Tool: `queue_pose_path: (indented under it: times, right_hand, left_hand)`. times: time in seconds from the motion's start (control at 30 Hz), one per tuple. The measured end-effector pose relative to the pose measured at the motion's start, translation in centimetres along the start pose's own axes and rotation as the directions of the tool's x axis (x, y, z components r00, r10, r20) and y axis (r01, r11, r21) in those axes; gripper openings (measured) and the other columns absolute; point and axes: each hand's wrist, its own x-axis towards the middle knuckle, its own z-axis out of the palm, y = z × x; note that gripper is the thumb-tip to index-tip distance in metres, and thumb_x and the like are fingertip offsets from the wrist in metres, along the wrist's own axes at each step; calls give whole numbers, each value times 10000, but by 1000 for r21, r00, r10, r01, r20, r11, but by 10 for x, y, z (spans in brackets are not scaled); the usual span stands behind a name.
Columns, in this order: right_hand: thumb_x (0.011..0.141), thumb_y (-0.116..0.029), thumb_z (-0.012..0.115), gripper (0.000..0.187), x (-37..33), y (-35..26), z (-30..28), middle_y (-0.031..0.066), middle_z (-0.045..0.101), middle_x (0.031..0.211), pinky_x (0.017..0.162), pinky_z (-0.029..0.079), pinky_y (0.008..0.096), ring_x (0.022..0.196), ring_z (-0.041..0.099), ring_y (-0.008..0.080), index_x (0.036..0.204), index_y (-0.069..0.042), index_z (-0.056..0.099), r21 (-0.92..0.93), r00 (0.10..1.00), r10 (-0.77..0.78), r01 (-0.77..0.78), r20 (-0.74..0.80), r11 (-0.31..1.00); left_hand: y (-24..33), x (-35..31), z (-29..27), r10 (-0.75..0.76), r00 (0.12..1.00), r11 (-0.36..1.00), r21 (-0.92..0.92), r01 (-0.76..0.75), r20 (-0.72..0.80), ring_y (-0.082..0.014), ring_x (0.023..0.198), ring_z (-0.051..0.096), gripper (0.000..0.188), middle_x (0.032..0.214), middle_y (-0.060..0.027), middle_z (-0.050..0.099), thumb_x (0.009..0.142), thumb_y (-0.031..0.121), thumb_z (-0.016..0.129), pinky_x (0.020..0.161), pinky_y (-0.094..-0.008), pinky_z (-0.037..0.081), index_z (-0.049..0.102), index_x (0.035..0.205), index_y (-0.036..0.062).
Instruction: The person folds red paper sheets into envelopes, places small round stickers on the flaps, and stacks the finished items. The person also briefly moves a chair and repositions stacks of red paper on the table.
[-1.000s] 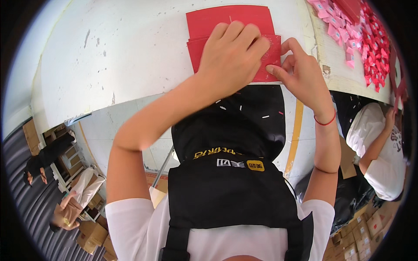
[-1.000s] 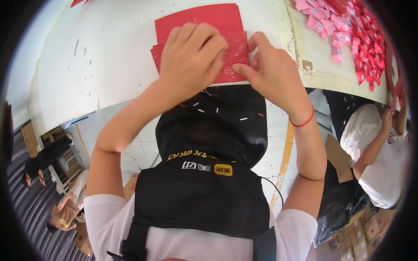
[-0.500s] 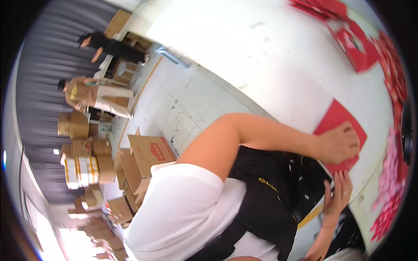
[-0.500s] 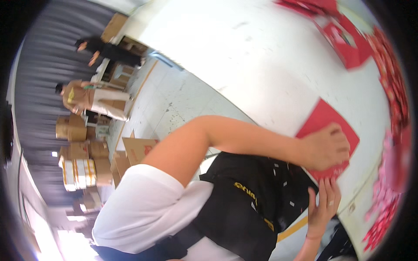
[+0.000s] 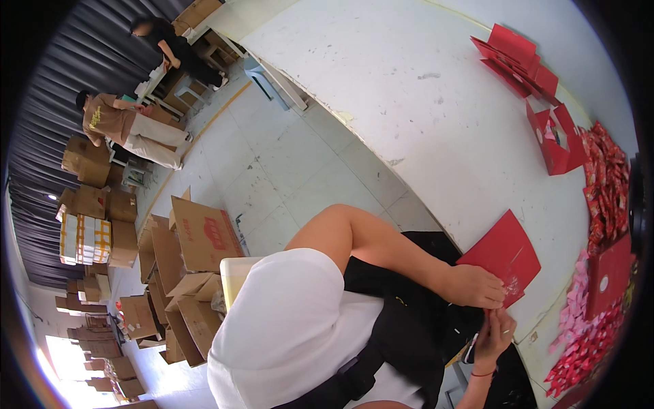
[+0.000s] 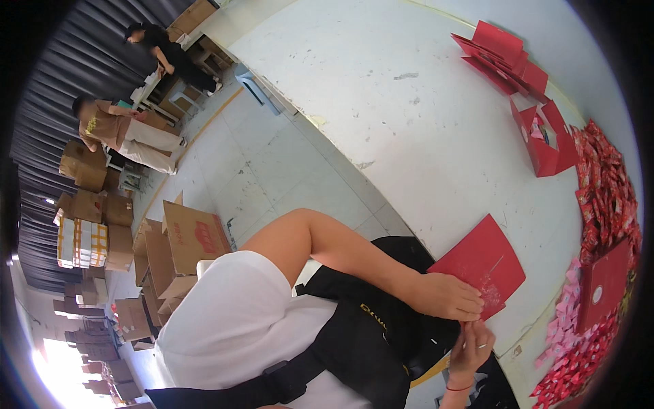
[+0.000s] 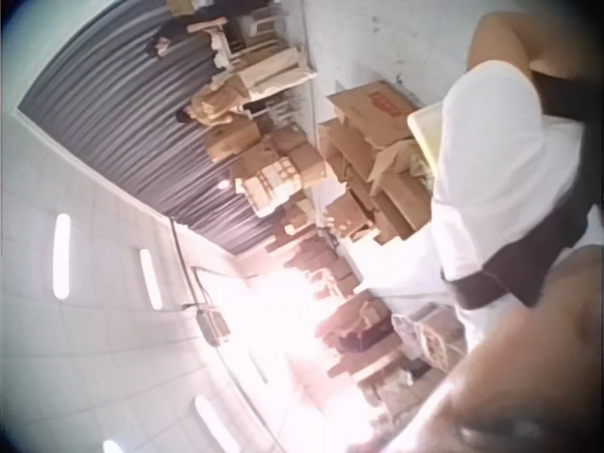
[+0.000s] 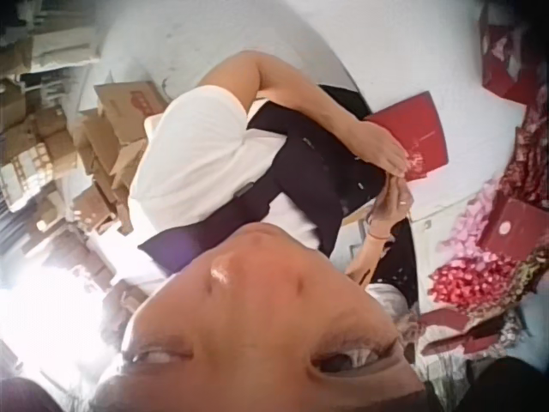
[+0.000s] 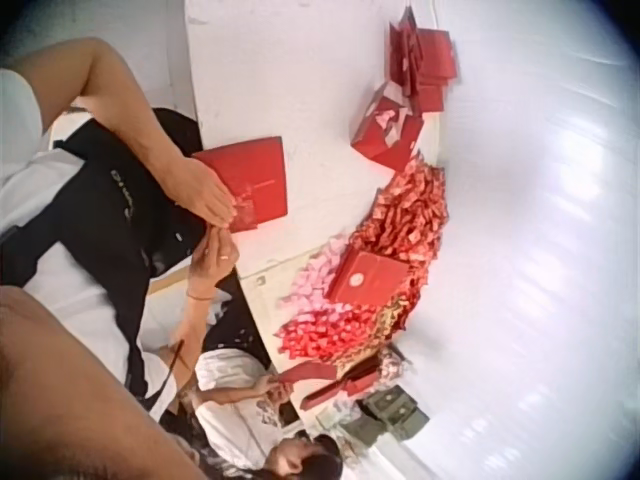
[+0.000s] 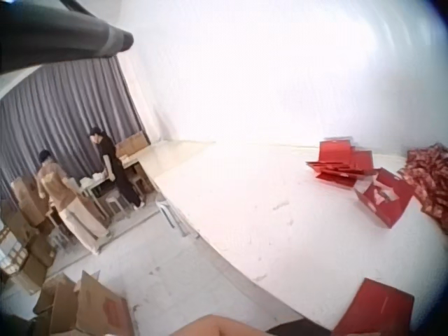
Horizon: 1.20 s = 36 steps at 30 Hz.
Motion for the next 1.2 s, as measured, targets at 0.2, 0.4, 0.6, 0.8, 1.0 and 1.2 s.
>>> queue_pose_path:
  times: [0.2, 0.4, 0.6, 0.8, 1.0, 1.2]
  right_hand:
    - [828, 35, 703, 198, 12, 5, -12, 152, 659, 1065, 729, 505, 401, 852, 622, 347, 1024, 26, 678, -22, 990, -141, 141, -13, 990]
    - [916, 4, 613, 157, 60, 1, -57, 205, 646, 930, 674, 449, 457, 748, 585, 343, 1059, 68, 610, -72, 924, -225, 213, -310, 974]
    - [953, -8, 532, 175, 79, -14, -89, 195, 608, 884, 641, 404, 424, 683, 535, 310, 1078, 97, 597, -221, 901, -317, 258, -298, 941]
    - [954, 7, 564, 174, 68, -24, -90, 197, 634, 921, 688, 428, 450, 750, 561, 319, 1092, 99, 617, -149, 922, -288, 256, -258, 955]
    - [954, -6, 559, 156, 67, -30, -98, 214, 644, 872, 662, 422, 465, 687, 567, 336, 1037, 115, 609, -162, 880, -338, 300, -333, 940]
    - [967, -54, 551, 182, 37, -26, -94, 215, 637, 801, 711, 459, 516, 697, 584, 380, 905, 105, 613, -90, 872, -209, 189, -443, 978]
  left_hand:
    - [5, 16, -20, 91, 994, 985, 150, -81, -60, -232, 814, 590, 136, 815, -49, 562, 731, 186, 663, 673, -345, 478, 579, 749, 80]
    - [-2, 84, -70, 251, 938, 967, 115, -229, -240, -200, 680, 566, 120, 707, 0, 525, 659, 186, 668, 590, -312, 452, 574, 674, 113]
    - [-20, 88, -128, 335, 915, 911, 325, -254, -225, -163, 667, 553, 116, 717, 14, 511, 698, 164, 668, 587, -300, 460, 564, 718, 116]
    - [-20, 60, -138, 262, 951, 946, 239, -220, -161, -173, 702, 557, 135, 739, 11, 511, 740, 156, 702, 649, -304, 477, 578, 767, 111]
    - [-22, 59, -149, 160, 907, 980, -48, -194, -389, -221, 740, 579, 178, 788, 7, 550, 789, 168, 761, 657, -327, 475, 593, 781, 107]
    - [-15, 53, -149, 71, 919, 972, -179, -150, -388, -250, 791, 604, 223, 816, -27, 601, 759, 205, 825, 688, -361, 491, 634, 816, 107]
